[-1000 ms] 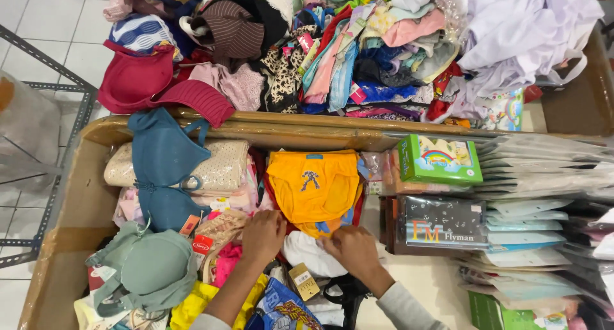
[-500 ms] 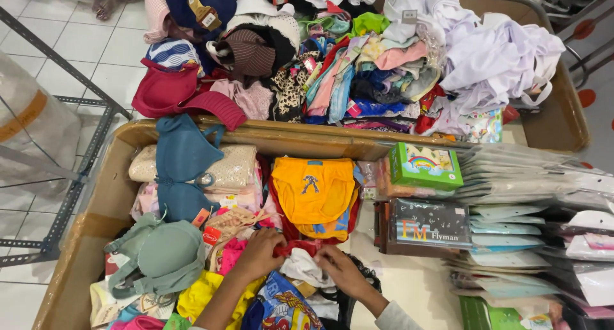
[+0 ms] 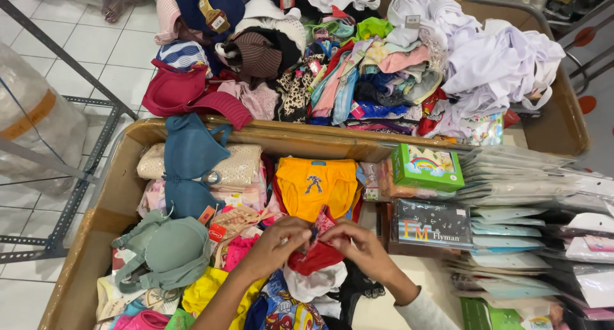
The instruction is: Sort and organize children's underwear and clothing in a retail bin.
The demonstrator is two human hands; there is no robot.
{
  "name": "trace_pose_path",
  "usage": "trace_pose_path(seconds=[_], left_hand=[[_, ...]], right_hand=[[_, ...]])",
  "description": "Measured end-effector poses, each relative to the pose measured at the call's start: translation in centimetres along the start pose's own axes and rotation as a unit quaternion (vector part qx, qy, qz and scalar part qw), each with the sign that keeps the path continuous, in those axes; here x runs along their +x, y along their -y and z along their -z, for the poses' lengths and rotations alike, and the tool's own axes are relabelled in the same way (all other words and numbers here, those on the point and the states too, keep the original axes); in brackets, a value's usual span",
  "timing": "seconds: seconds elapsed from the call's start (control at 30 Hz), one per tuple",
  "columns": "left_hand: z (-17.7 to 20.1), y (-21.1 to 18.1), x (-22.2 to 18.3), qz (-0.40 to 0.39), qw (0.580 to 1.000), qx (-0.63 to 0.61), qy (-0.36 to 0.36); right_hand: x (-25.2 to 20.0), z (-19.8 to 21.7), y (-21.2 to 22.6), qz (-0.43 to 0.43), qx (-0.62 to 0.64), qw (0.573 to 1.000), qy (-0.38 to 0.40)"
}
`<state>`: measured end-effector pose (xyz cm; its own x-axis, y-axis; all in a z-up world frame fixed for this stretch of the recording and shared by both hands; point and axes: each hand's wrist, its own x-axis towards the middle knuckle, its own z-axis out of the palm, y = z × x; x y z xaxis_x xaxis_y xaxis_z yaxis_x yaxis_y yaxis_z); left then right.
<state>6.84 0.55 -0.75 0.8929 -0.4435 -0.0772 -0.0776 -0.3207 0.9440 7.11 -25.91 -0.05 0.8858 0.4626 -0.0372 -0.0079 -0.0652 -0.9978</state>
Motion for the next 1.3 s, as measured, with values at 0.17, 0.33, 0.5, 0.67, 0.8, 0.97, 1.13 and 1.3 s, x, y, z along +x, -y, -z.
trace_pose_path(seconds=[0.17, 0.33, 0.5, 0.67, 0.8, 0.97, 1.13, 1.3], left_hand=[[0.4, -5.4, 1.7, -0.073, 0.988, -0.087, -0.109], [-0.8, -3.6, 2.9, -0.072, 0.989, -0.03, -0.123], [0.8, -5.1, 3.5, -0.035, 0.977, -0.182, -0.102], [0.7, -0.7, 3.2, 0.056, 0.953, -0.293, -0.055], [0.8, 2.6, 2.7, 0.048, 0.937, -0.312, -0.147], [0.5, 2.8, 3.8, 0.044, 0.954, -0.192, -0.224], [0.4, 2.7, 6.8, -0.009, 0.926, 0.046, -0.374], [0.5, 10.5, 13.5, 0.08, 0.922, 0.032, -0.377]], right_hand=[[1.8, 1.5, 0.3, 0.006, 0.024, 0.998, -0.051], [3.1, 1.0, 2.7, 0.031, 0.072, 0.997, 0.002], [3.4, 0.8, 3.8, 0.041, 0.079, 0.995, 0.048], [3.0, -0.2, 4.9, -0.043, 0.03, 0.996, 0.075], [2.3, 2.2, -1.0, -0.116, -0.066, 0.989, -0.059], [2.7, 2.7, -4.9, -0.077, 0.034, 0.977, -0.195], [6.1, 0.8, -6.3, -0.048, -0.142, 0.915, -0.374], [12.1, 3.2, -10.9, -0.064, -0.329, 0.856, -0.393]])
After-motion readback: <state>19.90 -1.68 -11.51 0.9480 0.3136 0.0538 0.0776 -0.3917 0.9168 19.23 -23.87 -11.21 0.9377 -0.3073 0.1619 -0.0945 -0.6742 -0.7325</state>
